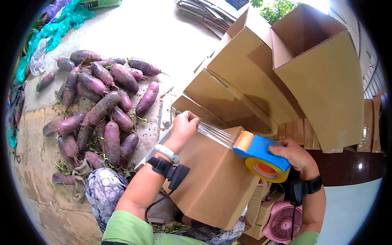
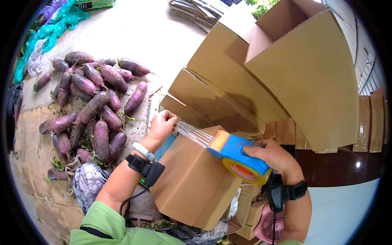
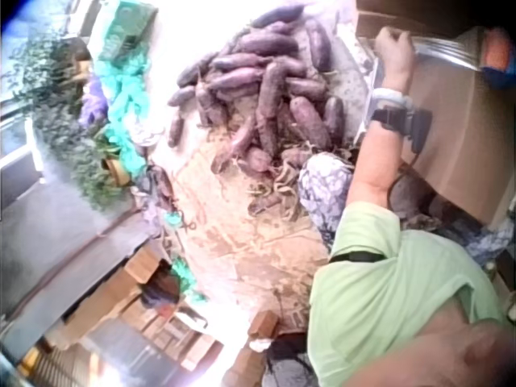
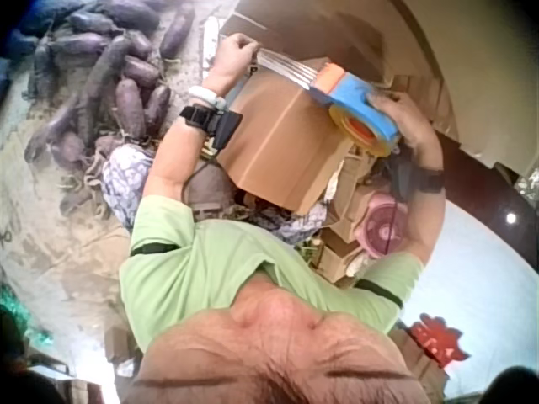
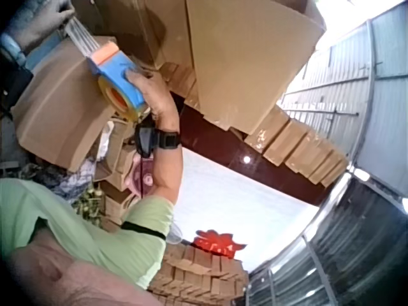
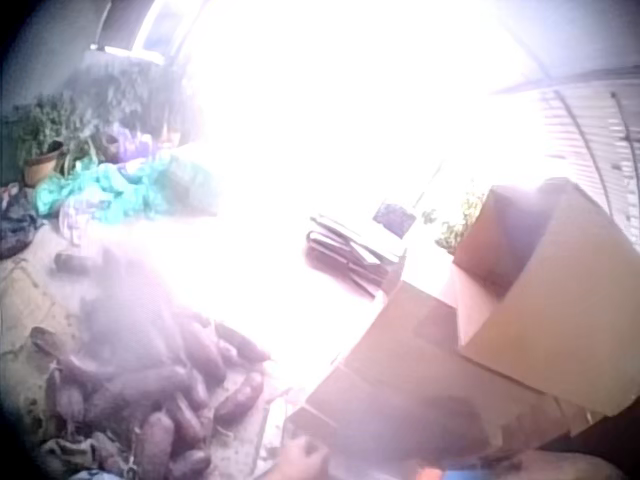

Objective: The person picks up purple sweet potatoes from a large pile on the floor, removes the attached roots and stems by hand, and places them into a cardboard box. After filling the box, the person closes the flaps and seals the box with packing tape.

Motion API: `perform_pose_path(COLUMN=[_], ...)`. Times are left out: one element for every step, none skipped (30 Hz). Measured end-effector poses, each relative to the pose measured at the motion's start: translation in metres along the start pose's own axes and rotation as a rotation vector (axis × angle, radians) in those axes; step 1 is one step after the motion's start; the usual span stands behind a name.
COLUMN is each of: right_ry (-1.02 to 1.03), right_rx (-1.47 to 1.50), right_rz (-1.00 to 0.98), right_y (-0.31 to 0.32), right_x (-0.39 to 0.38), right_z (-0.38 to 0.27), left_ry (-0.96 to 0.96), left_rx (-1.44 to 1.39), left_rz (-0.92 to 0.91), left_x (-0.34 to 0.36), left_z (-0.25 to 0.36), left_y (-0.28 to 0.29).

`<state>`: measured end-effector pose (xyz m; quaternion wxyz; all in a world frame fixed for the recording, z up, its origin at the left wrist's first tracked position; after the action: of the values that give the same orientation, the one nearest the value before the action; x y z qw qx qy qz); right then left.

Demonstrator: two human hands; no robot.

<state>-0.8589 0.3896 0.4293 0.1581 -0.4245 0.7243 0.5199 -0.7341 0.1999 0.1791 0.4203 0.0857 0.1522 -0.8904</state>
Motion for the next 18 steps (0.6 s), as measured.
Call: perform_pose_path(right_ry=[-0.008,-0.016,-0.025,-0.044,-0.063,-0.08,-0.092,-0.104,-0.11,-0.107,-0.104,-0.103,-0.11,-0.117,-0.126,-0.123,-0.12,-0.112], right_rx=[-0.005,-0.01,-0.013,-0.038,-0.064,-0.087,-0.099,-0.112,-0.126,-0.148,-0.169,-0.189,-0.198,-0.207,-0.217,-0.205,-0.193,-0.18], right_rz=[-0.005,-0.011,-0.014,0.012,0.037,0.058,0.056,0.055,0.051,0.052,0.053,0.054,0.049,0.044,0.045,0.041,0.036,0.026], right_y=[0.0,0.0,0.0,0.002,0.003,0.003,0.003,0.005,0.005,0.004,0.002,0.001,0.0,-0.001,-0.001,0.0,0.001,0.0], right_x=[0.001,0.003,0.004,0.004,0.003,0.004,0.006,0.008,0.011,0.012,0.013,0.013,0.015,0.017,0.016,0.016,0.017,0.019], right_z=[0.0,0.0,0.001,0.001,0.001,0.002,0.005,0.008,0.008,0.005,0.002,0.001,0.0,-0.001,-0.001,0.001,0.004,0.006], left_ry=[-0.022,-0.045,-0.067,-0.055,-0.076,-0.096,-0.115,-0.087,-0.124,-0.161,-0.198,-0.186,-0.193,-0.199,-0.21,-0.211,-0.199,-0.185], left_rx=[0.0,0.0,0.0,0.0,0.029,0.062,0.095,0.062,0.116,0.17,0.225,0.271,0.31,0.348,0.383,0.421,0.435,0.453], left_rz=[0.025,0.05,0.072,0.061,0.055,0.052,0.047,0.016,0.01,0.003,-0.004,-0.084,-0.121,-0.158,-0.2,-0.247,-0.252,-0.252], left_x=[0.0,-0.001,-0.003,-0.006,-0.008,-0.01,-0.013,-0.016,-0.018,-0.021,-0.023,-0.027,-0.027,-0.026,-0.026,-0.028,-0.028,-0.028], left_z=[-0.008,-0.015,-0.016,-0.019,-0.018,-0.018,-0.017,-0.019,-0.021,-0.026,-0.03,-0.028,-0.03,-0.032,-0.031,-0.032,-0.032,-0.033], left_y=[-0.001,-0.002,-0.003,-0.005,-0.008,-0.011,-0.014,-0.019,-0.023,-0.028,-0.033,-0.04,-0.046,-0.051,-0.056,-0.059,-0.06,-0.06])
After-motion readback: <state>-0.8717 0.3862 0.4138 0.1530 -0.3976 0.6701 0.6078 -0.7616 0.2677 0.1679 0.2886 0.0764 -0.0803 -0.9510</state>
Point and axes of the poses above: each hand's wrist, its own x-axis towards the middle knuckle, its own y-axis out of the back of the hand, z = x × y, the point moved 6 cm from there along x, towards the middle knuckle, and after that the axes turned 1 degree about y, right-handed, at the moved point
